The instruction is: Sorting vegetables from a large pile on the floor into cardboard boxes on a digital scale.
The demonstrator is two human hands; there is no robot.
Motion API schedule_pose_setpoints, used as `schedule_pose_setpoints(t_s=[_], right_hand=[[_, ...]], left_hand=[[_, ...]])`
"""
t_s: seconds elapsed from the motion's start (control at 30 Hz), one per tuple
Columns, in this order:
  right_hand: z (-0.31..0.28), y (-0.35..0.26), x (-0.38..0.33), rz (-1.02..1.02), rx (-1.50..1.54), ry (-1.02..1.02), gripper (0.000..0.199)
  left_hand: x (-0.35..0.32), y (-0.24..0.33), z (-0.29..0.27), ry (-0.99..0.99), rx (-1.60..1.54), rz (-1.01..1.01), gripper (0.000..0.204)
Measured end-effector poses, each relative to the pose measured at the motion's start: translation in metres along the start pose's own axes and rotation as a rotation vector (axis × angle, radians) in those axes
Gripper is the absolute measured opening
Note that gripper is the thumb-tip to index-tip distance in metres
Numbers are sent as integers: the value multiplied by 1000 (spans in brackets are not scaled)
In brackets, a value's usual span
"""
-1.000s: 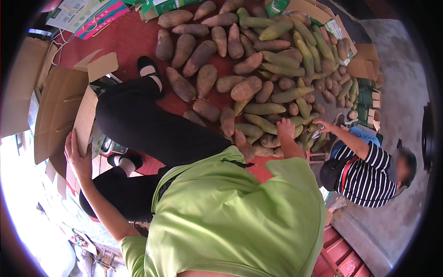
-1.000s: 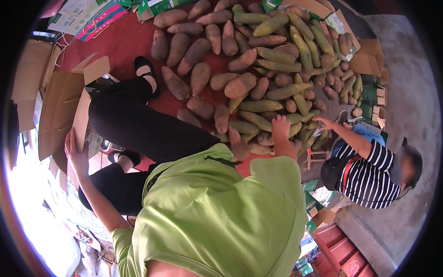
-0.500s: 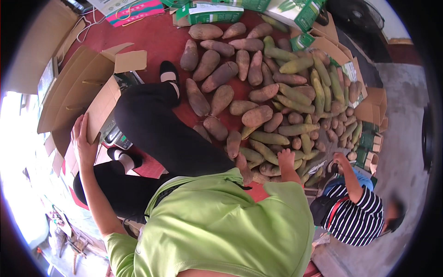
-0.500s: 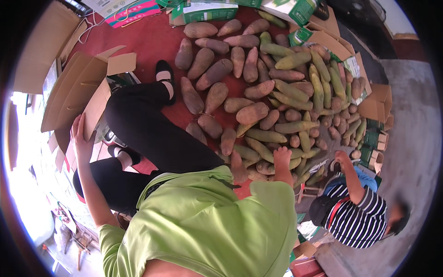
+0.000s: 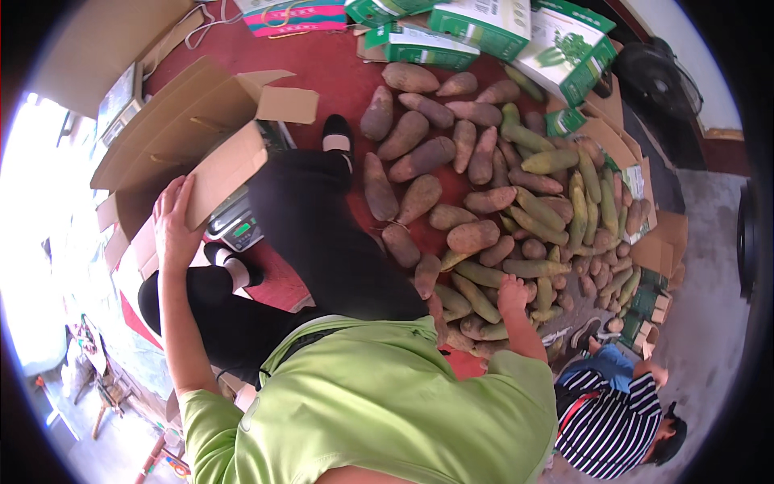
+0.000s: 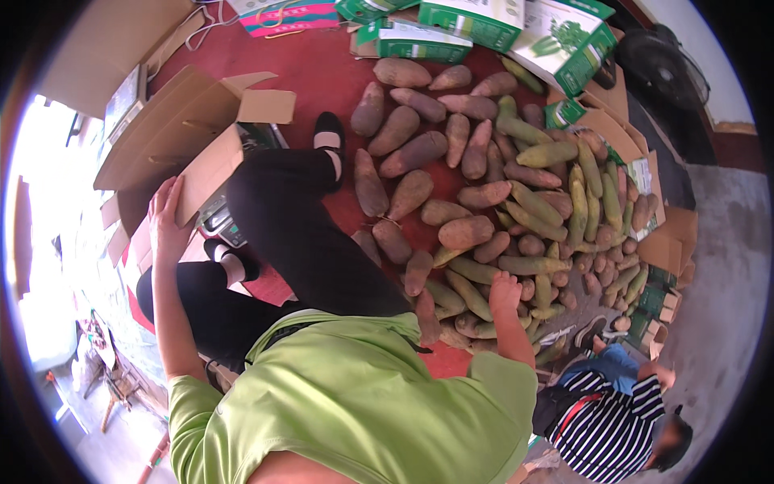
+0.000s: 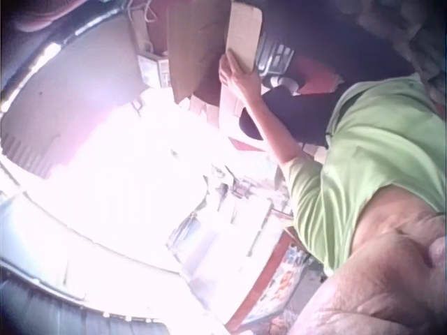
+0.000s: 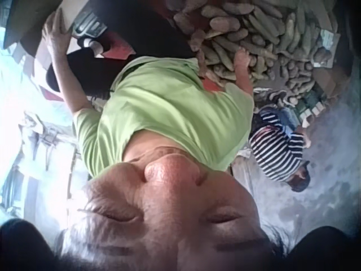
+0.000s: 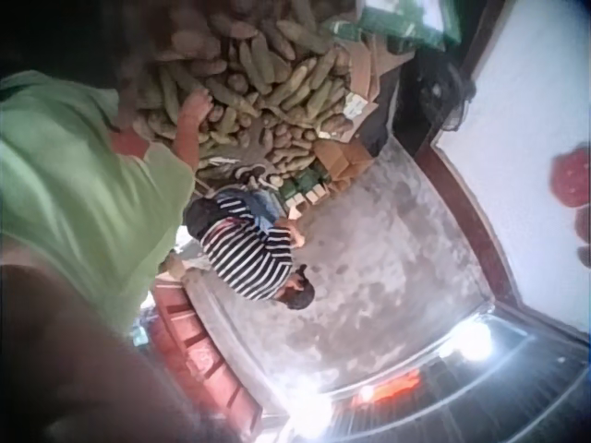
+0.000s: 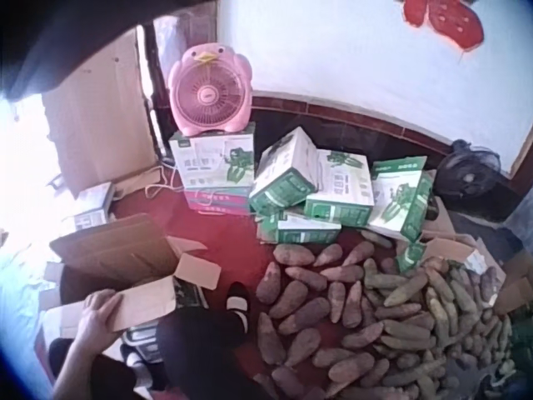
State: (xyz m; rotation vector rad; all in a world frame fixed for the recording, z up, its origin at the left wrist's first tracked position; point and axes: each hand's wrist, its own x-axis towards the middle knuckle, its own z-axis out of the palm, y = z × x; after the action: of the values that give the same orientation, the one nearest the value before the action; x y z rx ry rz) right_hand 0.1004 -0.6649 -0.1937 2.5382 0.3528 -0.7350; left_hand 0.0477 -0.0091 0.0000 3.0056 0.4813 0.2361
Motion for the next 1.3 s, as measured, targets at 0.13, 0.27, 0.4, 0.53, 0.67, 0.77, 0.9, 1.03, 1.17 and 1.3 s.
schedule_pose_setpoints(t_s=[0.13, 0.27, 0.4, 0.53, 0.67, 0.77, 0.9, 1.03, 1.17, 1.3], right_hand=[[-20, -11, 13, 77, 174, 44, 37], [-52, -18, 10, 59, 283, 87, 34], [-97, -18, 0, 38, 447, 214, 30], [-103, -9, 9, 69, 794, 318, 30], [-151, -29, 23, -26, 1292, 474, 27], [-208, -50, 29, -131, 1462, 562, 27], [-313, -77, 28, -312, 1527, 788, 28], [-404, -119, 30, -558, 1730, 847, 26], [-453, -182, 46, -742, 1930, 722, 25], [-483, -268, 62, -877, 2087, 379, 27]], left_hand=[[3, 1, -1, -23, -37, -6, 77], [2, -5, -4, -15, -43, 10, 75], [0, -8, -8, -49, -75, -20, 75], [1, -10, -11, -45, -92, -25, 76], [0, -12, -11, -33, -110, -33, 77], [-2, -16, -11, -28, -125, -21, 77], [-3, -17, -11, -24, -152, -16, 76], [-5, -18, -12, -50, -160, -39, 77], [-5, -17, -11, -41, -155, -27, 76], [-1, -15, -10, -42, -154, 6, 76]])
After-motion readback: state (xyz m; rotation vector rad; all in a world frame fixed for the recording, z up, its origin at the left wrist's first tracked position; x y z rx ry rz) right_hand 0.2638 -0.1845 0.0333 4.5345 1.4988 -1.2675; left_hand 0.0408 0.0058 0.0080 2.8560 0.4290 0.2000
